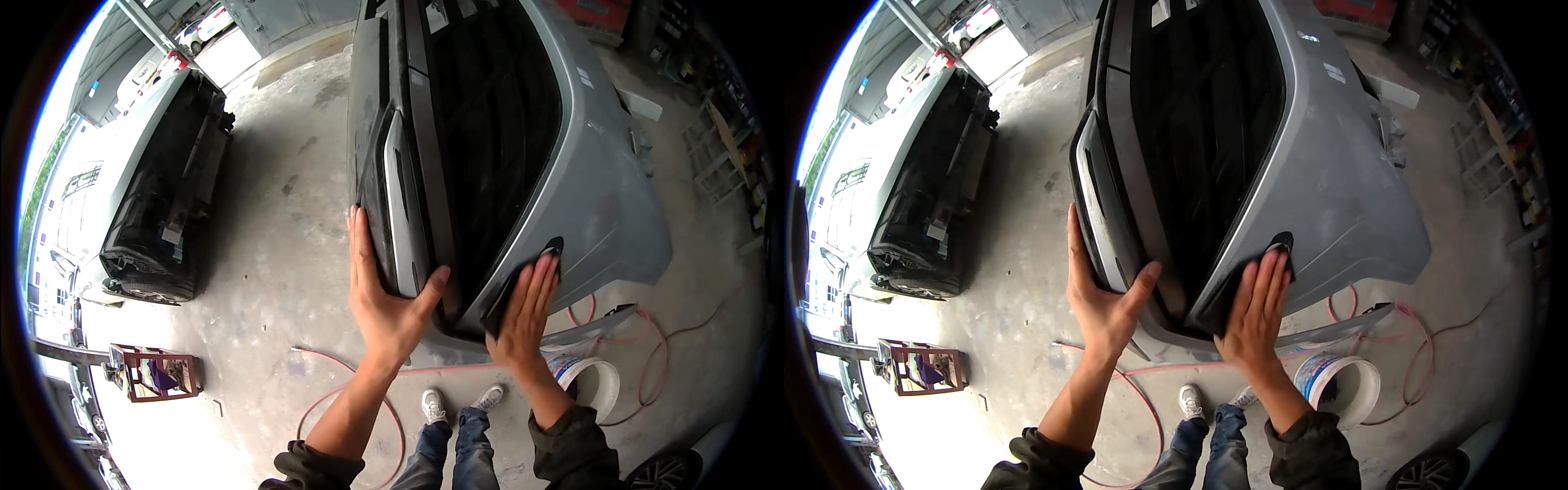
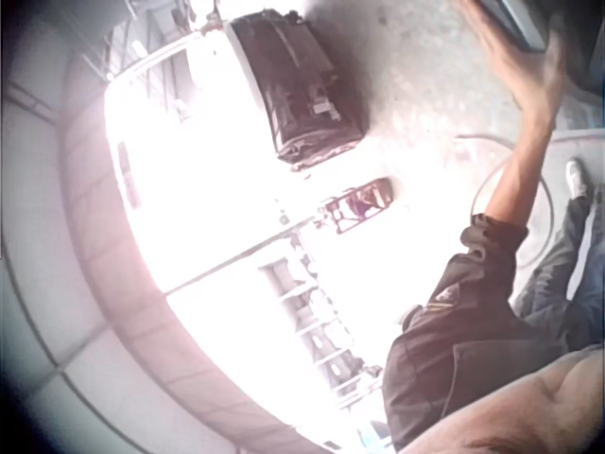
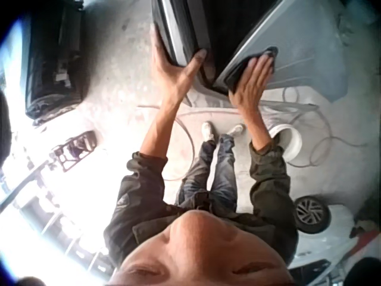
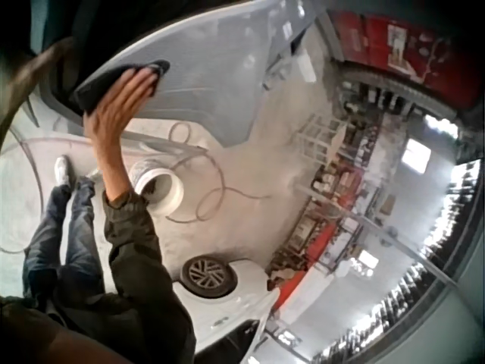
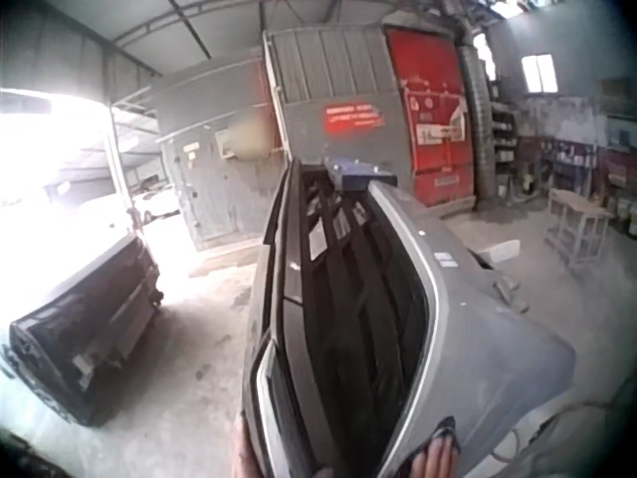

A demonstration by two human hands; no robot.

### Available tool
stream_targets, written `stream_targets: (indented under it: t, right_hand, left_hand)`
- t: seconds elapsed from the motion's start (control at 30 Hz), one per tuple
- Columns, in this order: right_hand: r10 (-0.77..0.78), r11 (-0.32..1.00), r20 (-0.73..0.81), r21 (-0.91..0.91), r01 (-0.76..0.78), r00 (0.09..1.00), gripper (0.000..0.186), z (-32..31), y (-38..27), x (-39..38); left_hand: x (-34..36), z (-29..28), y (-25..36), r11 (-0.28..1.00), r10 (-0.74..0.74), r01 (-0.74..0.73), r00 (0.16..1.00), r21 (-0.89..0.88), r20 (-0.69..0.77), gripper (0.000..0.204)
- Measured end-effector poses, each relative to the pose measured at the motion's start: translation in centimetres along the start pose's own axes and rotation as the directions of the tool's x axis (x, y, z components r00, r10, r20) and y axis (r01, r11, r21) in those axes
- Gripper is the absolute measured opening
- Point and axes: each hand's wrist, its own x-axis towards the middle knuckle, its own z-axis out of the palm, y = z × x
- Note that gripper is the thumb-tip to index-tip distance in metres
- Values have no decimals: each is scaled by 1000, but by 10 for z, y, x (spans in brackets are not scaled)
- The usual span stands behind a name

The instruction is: The person sands the surface of a detached grey car bumper using a black sanding block. They systematically work across the front and side edges, dipping the block into a bucket of water periodically. The person also uses a cloth to wipe the surface at the end.

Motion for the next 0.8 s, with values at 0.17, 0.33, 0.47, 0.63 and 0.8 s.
stream_targets:
  t: [0.17, 0.33, 0.47, 0.63, 0.8]
  right_hand:
    - [-47, 998, -6, 48, 47, 999, 82, -11, 8, 12]
    - [-37, 999, -74, -9, 36, 997, 78, -31, 18, 83]
    - [1, 1000, -83, -5, -1, 997, 80, -29, 10, 77]
    - [-74, 997, 67, 21, 73, 995, 81, -8, 3, -12]
    - [-51, 999, 21, 13, 51, 998, 80, -22, 6, 40]
  left_hand:
    - [15, -28, -21, 992, 123, -121, 990, -27, 75, 104]
    - [77, -37, 9, 995, 87, -86, 996, -43, 23, 91]
    - [77, -25, 5, 983, 39, -26, 997, -181, 68, 91]
    - [11, -20, -27, 968, 76, -45, 990, -247, 119, 105]
    - [-24, -25, -40, 965, -27, 62, 990, -253, 137, 116]
